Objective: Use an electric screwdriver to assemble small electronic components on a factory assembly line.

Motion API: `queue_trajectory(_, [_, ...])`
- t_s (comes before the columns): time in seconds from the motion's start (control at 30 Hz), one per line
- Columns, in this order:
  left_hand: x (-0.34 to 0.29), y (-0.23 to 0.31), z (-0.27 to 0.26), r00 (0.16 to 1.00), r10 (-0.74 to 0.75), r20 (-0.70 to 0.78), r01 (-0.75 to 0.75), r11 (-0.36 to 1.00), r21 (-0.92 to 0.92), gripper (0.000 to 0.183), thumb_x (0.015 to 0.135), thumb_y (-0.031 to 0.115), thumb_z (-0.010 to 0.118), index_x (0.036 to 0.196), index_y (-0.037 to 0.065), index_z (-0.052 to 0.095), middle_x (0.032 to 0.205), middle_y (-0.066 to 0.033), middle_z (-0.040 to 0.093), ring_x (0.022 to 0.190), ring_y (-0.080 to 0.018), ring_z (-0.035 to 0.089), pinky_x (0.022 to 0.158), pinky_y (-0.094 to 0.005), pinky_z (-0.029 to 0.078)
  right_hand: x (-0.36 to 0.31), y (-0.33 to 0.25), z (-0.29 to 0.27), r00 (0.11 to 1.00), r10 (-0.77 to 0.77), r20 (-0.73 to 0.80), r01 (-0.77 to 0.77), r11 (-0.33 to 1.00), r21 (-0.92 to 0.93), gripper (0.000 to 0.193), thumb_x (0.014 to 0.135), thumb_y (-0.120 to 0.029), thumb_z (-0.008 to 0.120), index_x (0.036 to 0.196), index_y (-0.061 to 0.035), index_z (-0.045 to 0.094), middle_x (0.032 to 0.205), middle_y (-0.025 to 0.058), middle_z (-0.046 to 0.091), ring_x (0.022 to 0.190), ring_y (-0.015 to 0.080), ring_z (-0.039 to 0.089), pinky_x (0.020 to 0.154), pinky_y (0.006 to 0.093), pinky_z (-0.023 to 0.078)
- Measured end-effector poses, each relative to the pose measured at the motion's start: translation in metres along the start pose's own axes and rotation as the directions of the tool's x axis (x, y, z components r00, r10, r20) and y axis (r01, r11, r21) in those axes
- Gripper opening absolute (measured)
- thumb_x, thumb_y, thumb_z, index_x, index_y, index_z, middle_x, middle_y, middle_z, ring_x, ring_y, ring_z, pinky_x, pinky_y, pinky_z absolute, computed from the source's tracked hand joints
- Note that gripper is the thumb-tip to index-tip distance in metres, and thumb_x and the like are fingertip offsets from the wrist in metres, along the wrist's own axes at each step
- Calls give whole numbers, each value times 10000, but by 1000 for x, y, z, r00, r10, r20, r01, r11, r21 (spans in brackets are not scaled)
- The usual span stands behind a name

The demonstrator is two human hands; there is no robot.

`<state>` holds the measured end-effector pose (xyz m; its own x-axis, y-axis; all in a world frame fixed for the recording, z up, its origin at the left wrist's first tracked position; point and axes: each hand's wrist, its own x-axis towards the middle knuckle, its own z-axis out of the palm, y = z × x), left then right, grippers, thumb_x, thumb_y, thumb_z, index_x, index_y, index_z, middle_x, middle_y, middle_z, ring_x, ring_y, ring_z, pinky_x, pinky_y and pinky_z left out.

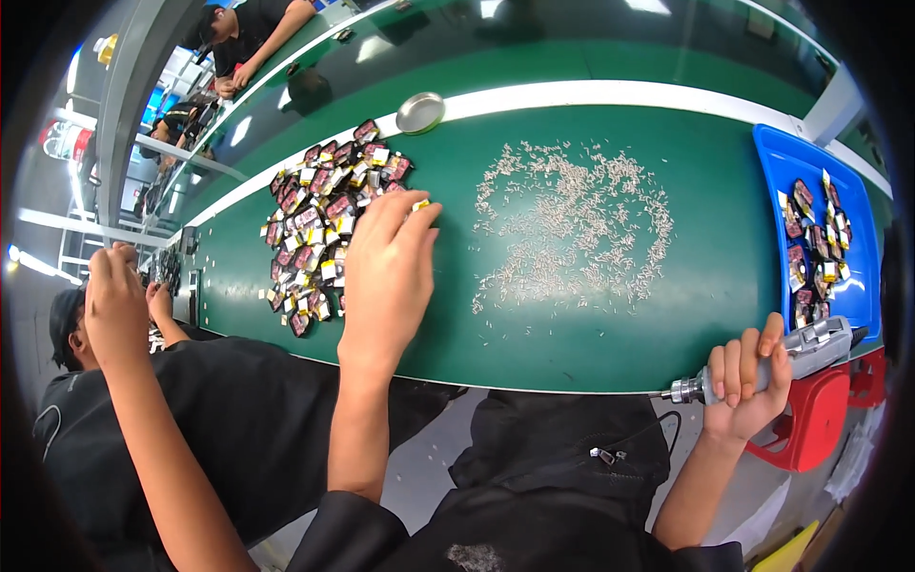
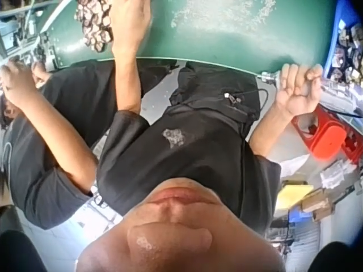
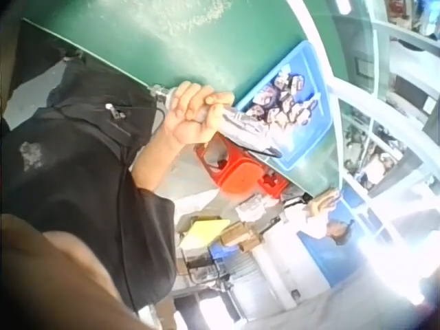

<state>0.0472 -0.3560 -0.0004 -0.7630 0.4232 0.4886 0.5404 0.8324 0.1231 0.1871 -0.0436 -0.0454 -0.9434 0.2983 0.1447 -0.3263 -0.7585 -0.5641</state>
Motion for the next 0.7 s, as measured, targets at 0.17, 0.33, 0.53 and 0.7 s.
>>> queue_trajectory(0.17, [4,18,6,998,-15,68,20,997,-76,105,763,-48,658,865,-24,659,877,-109,629,823,-295,602,726,-378,487,-3,1,-4,1000,3,-17,-2,999,45,172,964,-200,462,865,-80,387,508,-19,356,381,79,331,408,251,342])
queue_trajectory(0.33, [-1,21,10,985,-36,169,45,998,-50,98,786,-16,654,882,-31,670,909,-116,636,808,-293,618,716,-371,493,-4,0,-5,1000,8,-4,-7,999,47,181,966,-204,461,862,-85,373,509,-17,366,386,86,340,410,251,353])
queue_trajectory(0.53, [-8,22,18,993,27,116,-29,999,18,85,754,-51,637,835,-33,654,862,-99,599,807,-265,610,673,-379,514,-2,1,-4,1000,14,25,-15,999,48,188,967,-212,463,861,-88,371,513,-17,375,390,88,346,410,248,355])
queue_trajectory(0.7, [-5,15,29,995,75,68,-74,997,-18,87,759,-49,627,811,-28,560,815,-115,546,763,-287,570,661,-401,485,-3,0,-6,999,6,33,-8,998,62,187,969,-212,456,859,-86,371,517,-15,377,392,91,347,415,250,361])
